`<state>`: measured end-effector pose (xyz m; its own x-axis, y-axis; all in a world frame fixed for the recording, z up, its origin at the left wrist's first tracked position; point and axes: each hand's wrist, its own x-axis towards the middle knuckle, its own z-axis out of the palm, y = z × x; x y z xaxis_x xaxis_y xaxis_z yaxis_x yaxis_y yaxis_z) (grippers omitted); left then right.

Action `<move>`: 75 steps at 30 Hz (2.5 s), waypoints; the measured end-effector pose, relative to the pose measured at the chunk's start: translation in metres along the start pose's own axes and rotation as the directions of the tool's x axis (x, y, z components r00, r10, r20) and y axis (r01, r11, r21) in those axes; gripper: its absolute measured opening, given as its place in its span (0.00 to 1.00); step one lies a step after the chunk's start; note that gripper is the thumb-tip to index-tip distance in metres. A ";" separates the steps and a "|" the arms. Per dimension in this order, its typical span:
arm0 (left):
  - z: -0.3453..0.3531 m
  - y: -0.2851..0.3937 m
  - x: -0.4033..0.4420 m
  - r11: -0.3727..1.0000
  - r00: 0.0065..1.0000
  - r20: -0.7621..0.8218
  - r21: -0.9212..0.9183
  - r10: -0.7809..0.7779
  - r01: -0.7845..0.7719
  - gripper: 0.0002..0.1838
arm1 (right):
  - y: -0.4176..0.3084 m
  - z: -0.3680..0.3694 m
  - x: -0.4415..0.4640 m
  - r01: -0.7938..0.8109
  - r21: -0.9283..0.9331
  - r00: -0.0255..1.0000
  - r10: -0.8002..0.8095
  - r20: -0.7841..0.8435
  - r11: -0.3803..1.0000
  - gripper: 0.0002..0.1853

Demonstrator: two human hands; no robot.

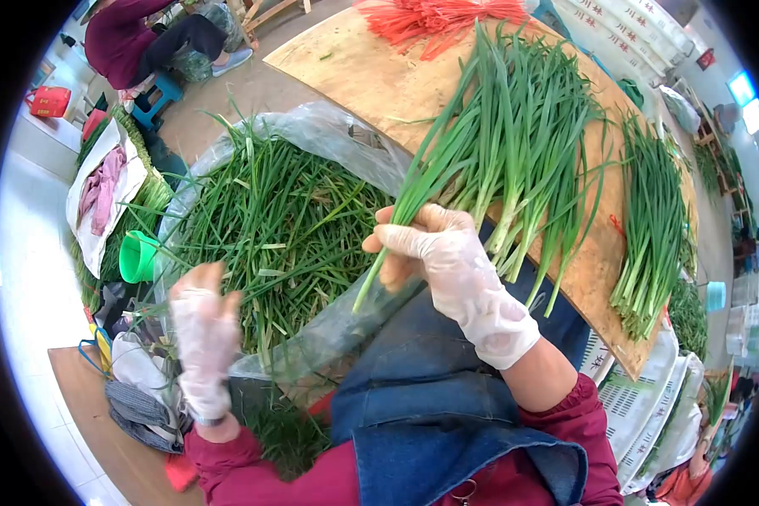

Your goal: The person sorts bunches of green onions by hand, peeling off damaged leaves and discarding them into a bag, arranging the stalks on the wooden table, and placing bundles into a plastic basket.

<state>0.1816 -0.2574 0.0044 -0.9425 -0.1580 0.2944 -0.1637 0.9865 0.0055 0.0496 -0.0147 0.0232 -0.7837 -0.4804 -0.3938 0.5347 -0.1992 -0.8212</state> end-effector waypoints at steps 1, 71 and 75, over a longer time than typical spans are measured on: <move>-0.007 0.028 0.009 0.974 1.000 -0.009 -0.226 0.024 -0.025 0.18 | 0.003 0.001 0.001 -0.003 0.008 1.000 0.003 0.014 1.000 0.12; 0.062 0.202 0.114 0.525 0.992 0.012 -0.847 -0.129 0.078 0.09 | -0.012 -0.138 -0.127 0.243 0.494 0.944 -0.087 -0.318 0.835 0.11; 0.036 0.216 0.098 0.625 0.950 -0.313 -0.746 -0.023 -0.231 0.04 | 0.003 -0.146 -0.109 0.160 0.519 0.943 0.026 -0.332 0.839 0.11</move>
<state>0.0436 -0.0608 -0.0004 -0.8001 -0.1592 0.5783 0.3324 0.6849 0.6484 0.0902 0.1616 0.0032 -0.8298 -0.1745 -0.5300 0.4880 -0.6875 -0.5377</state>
